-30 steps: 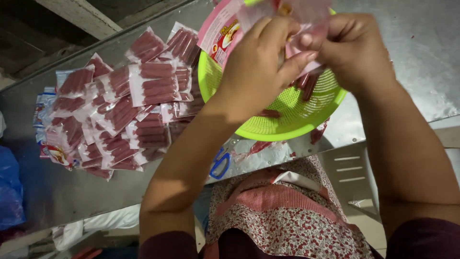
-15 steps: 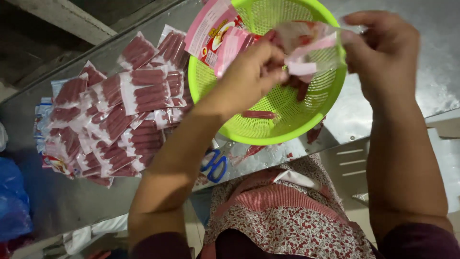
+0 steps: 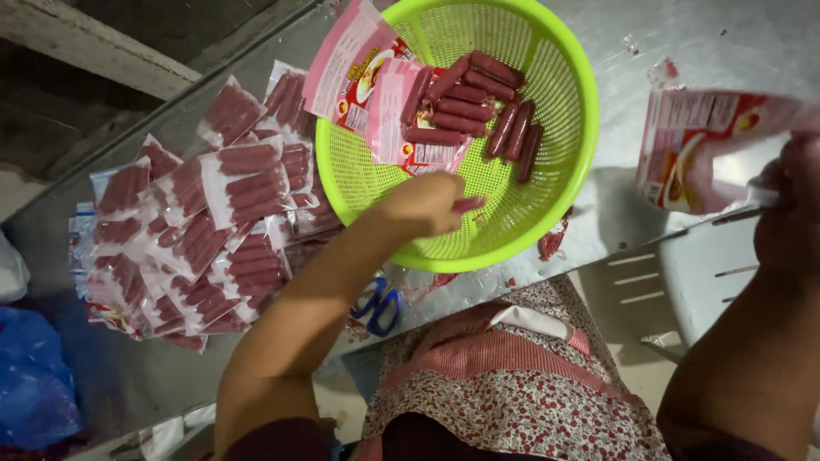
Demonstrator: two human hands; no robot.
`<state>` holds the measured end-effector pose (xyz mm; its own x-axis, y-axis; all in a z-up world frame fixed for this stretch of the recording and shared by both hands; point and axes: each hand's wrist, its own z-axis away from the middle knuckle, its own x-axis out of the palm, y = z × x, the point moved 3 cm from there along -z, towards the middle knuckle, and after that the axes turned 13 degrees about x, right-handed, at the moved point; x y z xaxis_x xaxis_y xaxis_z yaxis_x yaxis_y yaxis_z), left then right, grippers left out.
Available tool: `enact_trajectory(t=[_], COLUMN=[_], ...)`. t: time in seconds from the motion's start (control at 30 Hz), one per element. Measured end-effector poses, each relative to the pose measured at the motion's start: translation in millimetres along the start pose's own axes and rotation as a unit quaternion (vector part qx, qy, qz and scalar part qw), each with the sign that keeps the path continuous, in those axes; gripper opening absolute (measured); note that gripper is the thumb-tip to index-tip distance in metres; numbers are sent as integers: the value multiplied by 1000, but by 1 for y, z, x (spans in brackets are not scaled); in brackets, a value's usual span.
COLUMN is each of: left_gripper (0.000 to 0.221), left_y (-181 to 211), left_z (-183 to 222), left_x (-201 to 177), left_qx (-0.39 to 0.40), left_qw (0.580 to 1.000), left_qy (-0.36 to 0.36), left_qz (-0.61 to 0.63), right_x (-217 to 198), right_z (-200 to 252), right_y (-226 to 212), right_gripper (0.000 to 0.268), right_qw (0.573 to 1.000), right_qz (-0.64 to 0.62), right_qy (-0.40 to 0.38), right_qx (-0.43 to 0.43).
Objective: Packaging small sausages into plastic bags and organizing them in a basket
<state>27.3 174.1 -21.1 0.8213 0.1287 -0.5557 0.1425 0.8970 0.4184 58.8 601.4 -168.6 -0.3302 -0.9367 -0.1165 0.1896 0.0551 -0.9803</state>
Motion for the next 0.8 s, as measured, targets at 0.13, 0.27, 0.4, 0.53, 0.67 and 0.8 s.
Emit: enact_trajectory(t=[0.13, 0.27, 0.4, 0.53, 0.67, 0.8], left_gripper=[17, 51, 57, 48, 52, 56], left_y=[-20, -10, 26, 24, 22, 43], left_z=[-65, -131, -134, -149, -151, -108], left_x=[-11, -10, -1, 19, 22, -11], left_qx=[116, 133, 74, 85, 90, 115], left_qw=[974, 945, 957, 929, 890, 954], left_qy=[194, 297, 279, 344, 390, 272], left_qz=[-4, -8, -26, -108, -220, 50], right_x=[-12, -5, 1, 2, 19, 31], right_z=[10, 33, 48, 49, 59, 67], right_y=[32, 15, -2, 4, -22, -37], right_gripper=[37, 11, 14, 12, 9, 8], right_qw=[994, 990, 979, 979, 980, 991], right_qz=[-79, -141, -198, -193, -186, -107], right_qy=[-34, -9, -4, 16, 20, 38], right_qx=[61, 9, 48, 57, 73, 64])
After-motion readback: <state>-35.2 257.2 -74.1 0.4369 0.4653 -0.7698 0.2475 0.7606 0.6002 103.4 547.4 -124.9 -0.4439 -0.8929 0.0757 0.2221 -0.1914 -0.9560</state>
